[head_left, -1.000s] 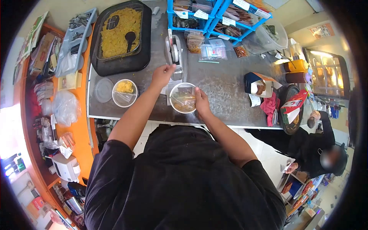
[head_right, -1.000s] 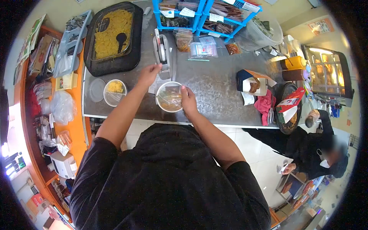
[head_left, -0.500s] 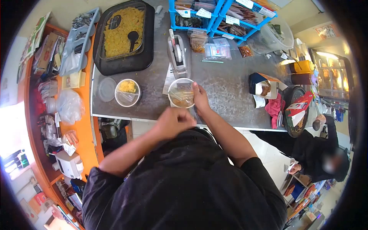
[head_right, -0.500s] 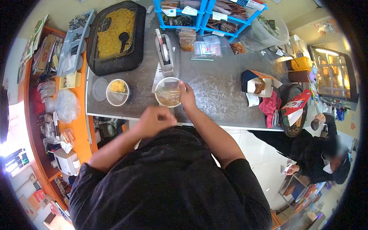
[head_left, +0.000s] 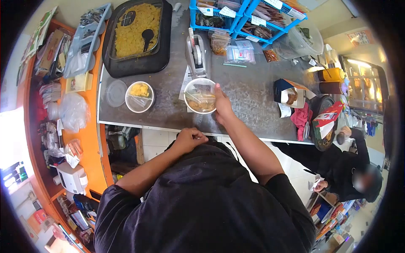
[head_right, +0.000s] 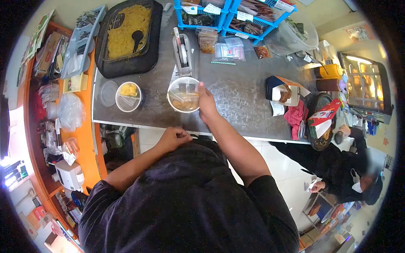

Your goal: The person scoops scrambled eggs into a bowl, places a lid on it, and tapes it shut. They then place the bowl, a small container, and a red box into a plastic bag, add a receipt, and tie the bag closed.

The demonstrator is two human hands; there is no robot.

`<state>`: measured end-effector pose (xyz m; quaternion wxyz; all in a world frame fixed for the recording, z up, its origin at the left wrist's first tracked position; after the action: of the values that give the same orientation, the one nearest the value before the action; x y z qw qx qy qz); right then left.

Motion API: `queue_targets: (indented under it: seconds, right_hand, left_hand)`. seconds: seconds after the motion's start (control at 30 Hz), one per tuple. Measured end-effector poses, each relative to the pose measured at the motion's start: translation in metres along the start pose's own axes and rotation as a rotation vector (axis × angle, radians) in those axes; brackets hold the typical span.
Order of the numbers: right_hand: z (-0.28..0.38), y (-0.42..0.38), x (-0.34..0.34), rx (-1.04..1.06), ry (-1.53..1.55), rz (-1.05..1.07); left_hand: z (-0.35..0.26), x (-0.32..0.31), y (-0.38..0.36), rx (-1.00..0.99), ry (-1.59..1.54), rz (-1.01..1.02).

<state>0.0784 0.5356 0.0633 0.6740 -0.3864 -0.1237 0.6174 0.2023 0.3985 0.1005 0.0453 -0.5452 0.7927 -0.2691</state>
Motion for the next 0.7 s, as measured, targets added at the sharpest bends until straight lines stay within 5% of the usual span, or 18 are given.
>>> queue_targets:
  seconds: [0.17, 0.27, 0.47, 0.7]
  right_hand:
    - [0.024, -0.043, -0.017, -0.062, 0.085, -0.006]
    - [0.029, -0.047, -0.016, 0.015, 0.004, 0.007]
    - [0.030, -0.047, -0.012, -0.008, -0.017, 0.044]
    - [0.033, -0.057, -0.013, 0.001, -0.037, 0.040]
  left_hand:
    - [0.025, 0.017, 0.047, 0.057, -0.077, -0.238]
    - [-0.010, 0.039, 0.068, -0.273, -0.233, -0.508]
    - [-0.001, 0.051, 0.087, -0.227, -0.296, -0.543]
    - [0.003, 0.075, 0.102, -0.357, 0.247, -0.573]
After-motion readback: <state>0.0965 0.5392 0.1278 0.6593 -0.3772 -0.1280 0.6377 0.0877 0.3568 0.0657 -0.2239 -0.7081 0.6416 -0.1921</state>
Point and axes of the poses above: each hand's wrist, its own y-axis towards the middle knuckle, its own x-axis out of the back of the hand, z = x × y, the point moved 7 cm from there along y, towards the middle knuckle, and after that the axes turned 4 degrees about -z, right-handed, at the moved point
